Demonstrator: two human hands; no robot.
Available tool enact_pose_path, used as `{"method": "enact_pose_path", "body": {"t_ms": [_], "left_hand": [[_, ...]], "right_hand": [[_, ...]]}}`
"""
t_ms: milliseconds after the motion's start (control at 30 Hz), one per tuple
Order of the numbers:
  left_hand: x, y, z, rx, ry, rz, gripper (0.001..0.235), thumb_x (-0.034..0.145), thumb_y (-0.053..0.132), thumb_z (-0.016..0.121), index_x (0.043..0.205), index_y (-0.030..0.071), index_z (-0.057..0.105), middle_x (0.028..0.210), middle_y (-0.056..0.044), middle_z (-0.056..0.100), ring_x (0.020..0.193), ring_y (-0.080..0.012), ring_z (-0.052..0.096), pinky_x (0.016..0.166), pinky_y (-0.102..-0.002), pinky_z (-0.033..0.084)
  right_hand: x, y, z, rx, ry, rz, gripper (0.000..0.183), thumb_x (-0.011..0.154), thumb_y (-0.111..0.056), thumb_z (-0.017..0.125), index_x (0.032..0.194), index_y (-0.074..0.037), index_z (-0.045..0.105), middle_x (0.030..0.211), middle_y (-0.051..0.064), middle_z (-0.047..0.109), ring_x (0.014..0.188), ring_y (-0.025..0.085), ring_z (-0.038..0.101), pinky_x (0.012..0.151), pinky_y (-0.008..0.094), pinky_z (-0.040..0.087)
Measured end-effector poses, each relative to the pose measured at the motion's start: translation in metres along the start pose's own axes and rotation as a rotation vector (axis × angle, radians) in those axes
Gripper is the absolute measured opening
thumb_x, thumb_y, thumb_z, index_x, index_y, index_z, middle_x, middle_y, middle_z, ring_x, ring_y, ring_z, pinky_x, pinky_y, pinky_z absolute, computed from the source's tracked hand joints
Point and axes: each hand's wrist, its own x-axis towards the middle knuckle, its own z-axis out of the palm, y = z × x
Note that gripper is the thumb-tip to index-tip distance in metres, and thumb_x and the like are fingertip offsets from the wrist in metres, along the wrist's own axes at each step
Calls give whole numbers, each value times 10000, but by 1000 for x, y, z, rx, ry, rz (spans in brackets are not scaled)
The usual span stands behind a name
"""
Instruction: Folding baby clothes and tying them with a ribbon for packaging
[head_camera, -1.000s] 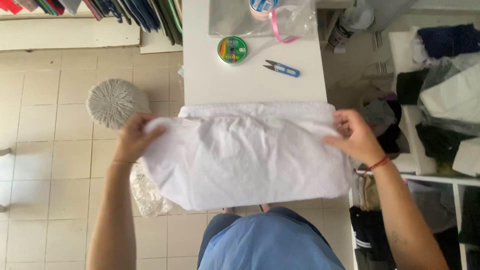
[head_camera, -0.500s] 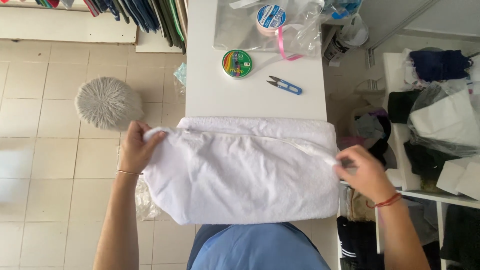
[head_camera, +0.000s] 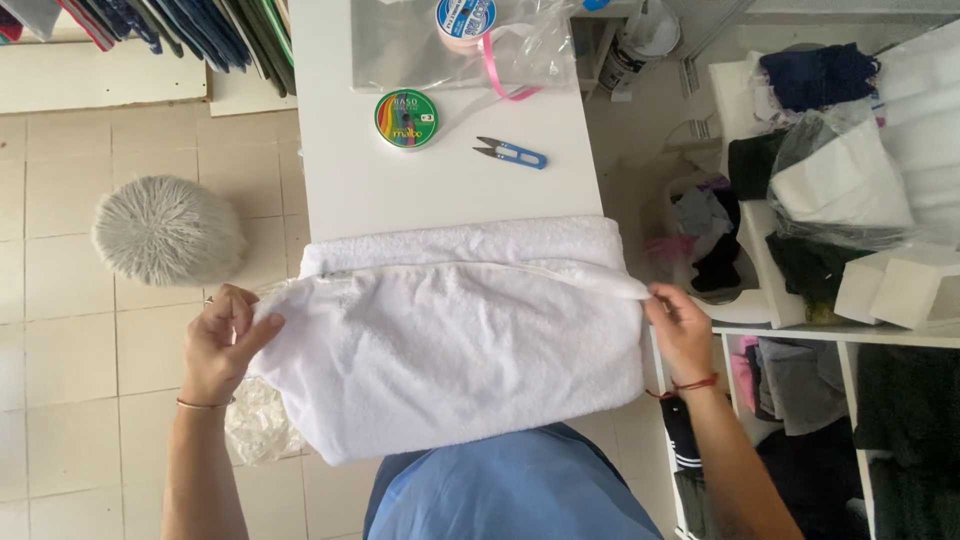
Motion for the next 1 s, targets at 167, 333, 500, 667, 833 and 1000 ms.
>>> {"method": "enact_pose_path", "body": {"t_ms": [167, 333, 500, 667, 833, 1000], "left_hand": [[-1, 37, -14, -170, -86, -4, 241, 720, 66, 606, 638, 163, 402, 645, 66, 368, 819, -133, 427, 852, -264, 337], [2, 42, -25, -462, 66, -7, 197, 713, 52, 618, 780, 160, 466, 879, -12, 557, 754, -73, 502, 664, -179, 413], [23, -2, 7, -192, 316, -69, 202, 729, 54, 684, 785, 123, 502, 795, 12, 552, 733, -72, 508, 687, -188, 430], [25, -6, 27, -333, 403, -131, 212, 718, 55, 697, 781, 104, 501, 796, -8, 564, 711, -71, 523, 650, -160, 429], [24, 19, 19, -256, 458, -79, 203, 744, 84, 705, 768, 113, 505, 810, -16, 577, 745, -80, 508, 680, -176, 399], [23, -39, 27, -163, 447, -220, 149, 769, 202, 669, 833, 118, 564, 770, -22, 581, 707, -75, 457, 653, -188, 347]], "right_hand": [[21, 10, -33, 681, -309, 165, 189, 721, 1, 463, 890, 7, 548, 895, 100, 586, 811, 184, 538, 742, 277, 397], [40, -7, -31, 285, -278, 118, 224, 831, -176, 522, 949, 2, 590, 910, 71, 601, 818, 121, 513, 715, 214, 388], [63, 15, 12, 15, -53, 165, 269, 928, -319, 491, 856, -85, 602, 823, 33, 559, 851, 164, 498, 742, 296, 383], [72, 33, 35, -40, 25, 170, 341, 937, -388, 519, 986, -68, 627, 922, 156, 597, 975, 307, 524, 828, 412, 405], [75, 25, 23, -158, 185, 50, 271, 1011, -353, 478, 946, -126, 612, 882, 111, 589, 905, 305, 545, 801, 393, 409], [78, 32, 38, -294, 32, 11, 284, 985, -325, 495, 913, -77, 612, 853, 179, 589, 889, 369, 539, 751, 452, 418]]}}
